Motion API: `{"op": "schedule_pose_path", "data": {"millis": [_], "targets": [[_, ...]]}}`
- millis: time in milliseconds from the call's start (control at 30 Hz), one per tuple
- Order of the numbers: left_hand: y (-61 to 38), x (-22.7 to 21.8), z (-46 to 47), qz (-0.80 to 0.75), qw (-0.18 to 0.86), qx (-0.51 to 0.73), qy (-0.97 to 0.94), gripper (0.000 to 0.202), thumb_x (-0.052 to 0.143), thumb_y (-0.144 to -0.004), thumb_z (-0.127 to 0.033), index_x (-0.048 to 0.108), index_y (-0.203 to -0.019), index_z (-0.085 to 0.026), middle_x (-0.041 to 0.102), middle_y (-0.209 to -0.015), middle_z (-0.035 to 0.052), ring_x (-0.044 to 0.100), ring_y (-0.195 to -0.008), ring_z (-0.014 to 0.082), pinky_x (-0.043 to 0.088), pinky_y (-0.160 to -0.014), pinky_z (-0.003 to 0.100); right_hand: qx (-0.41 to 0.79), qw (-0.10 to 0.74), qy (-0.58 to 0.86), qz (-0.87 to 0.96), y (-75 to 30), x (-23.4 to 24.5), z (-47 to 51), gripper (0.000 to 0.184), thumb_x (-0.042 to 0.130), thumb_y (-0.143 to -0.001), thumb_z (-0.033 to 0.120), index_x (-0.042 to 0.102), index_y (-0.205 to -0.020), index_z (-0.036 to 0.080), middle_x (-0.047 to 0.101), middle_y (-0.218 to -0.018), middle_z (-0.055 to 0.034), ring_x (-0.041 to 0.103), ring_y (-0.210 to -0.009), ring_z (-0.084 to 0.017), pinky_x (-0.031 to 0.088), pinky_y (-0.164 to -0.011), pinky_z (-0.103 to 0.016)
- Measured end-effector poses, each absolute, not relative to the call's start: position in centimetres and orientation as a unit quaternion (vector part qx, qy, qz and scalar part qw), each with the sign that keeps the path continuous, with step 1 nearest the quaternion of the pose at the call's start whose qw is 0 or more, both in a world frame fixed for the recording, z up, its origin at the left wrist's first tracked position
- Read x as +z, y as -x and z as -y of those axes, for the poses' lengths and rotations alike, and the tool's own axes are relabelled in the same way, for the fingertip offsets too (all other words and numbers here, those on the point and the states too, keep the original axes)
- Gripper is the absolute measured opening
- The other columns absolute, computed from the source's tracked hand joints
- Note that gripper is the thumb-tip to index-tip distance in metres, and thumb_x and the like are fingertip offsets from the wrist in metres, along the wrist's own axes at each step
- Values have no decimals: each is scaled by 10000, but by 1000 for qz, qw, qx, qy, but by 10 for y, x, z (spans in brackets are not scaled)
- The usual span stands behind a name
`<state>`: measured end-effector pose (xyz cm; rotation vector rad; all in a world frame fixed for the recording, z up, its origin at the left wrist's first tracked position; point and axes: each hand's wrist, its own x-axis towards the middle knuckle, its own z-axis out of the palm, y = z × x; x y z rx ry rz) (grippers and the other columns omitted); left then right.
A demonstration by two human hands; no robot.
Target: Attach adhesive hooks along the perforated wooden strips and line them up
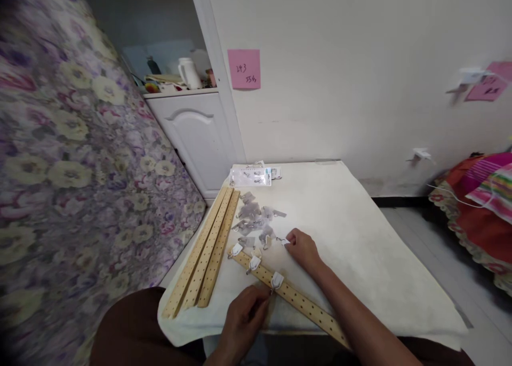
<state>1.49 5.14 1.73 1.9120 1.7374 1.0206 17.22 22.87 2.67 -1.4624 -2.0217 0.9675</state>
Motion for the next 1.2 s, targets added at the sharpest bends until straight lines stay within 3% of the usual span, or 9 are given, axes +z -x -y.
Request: {"op": "schedule_pose_path", "data": {"millis": [133,300,467,633,767,967,1200], "targets": [[-11,22,-52,-614,234,389,-646,211,479,-889,-304,633,-800,-191,585,-695,1,526,-641,127,394,-587,210,462,249,498,691,-189,29,-230,150,534,-748,296,600,-801,172,638,-626,5,609,-590,-152,462,-569,-260],[-12,30,-41,-620,284,436,-587,238,490,-881,-367,642,-847,-186,573,-653,-15,502,-599,119,374,-552,198,542,262,470,646,-223,48,-215,262,568,-739,388,614,-859,160,647,-673,2,642,-610,-149,503,-589,-266],[-39,41,-22,-595,330,411,-607,215,503,-858,-327,665,-824,-191,627,-690,-1,541,-636,129,400,-599,211,637,211,384,634,-257,62,-191,247,639,-721,341,668,-900,173,654,-707,13,592,-593,-114,479,-620,-257],[-74,27,-22,-583,463,383,-547,207,519,-807,-303,682,-827,-178,647,-703,8,557,-666,138,401,-597,218,675,166,351,627,-264,53,-171,177,648,-717,266,635,-868,175,642,-684,28,576,-560,-98,431,-551,-221],[-83,12,-34,-571,555,374,-476,297,482,-808,-362,647,-900,-133,571,-568,-22,482,-493,114,369,-498,219,673,171,363,621,-257,44,-165,138,648,-703,241,596,-807,167,612,-615,40,565,-517,-92,403,-498,-203],[-81,24,-35,-630,424,362,-540,141,528,-792,-246,635,-838,-165,601,-678,-18,530,-637,127,379,-594,219,662,176,369,628,-248,35,-166,119,613,-700,202,589,-812,166,608,-601,38,544,-488,-86,387,-466,-199],[-82,30,-35,-627,285,305,-658,161,518,-814,-166,586,-955,-201,627,-885,11,560,-784,154,420,-723,253,660,168,366,634,-246,33,-167,107,608,-687,175,596,-792,157,577,-598,46,513,-485,-76,367,-463,-198]]}}
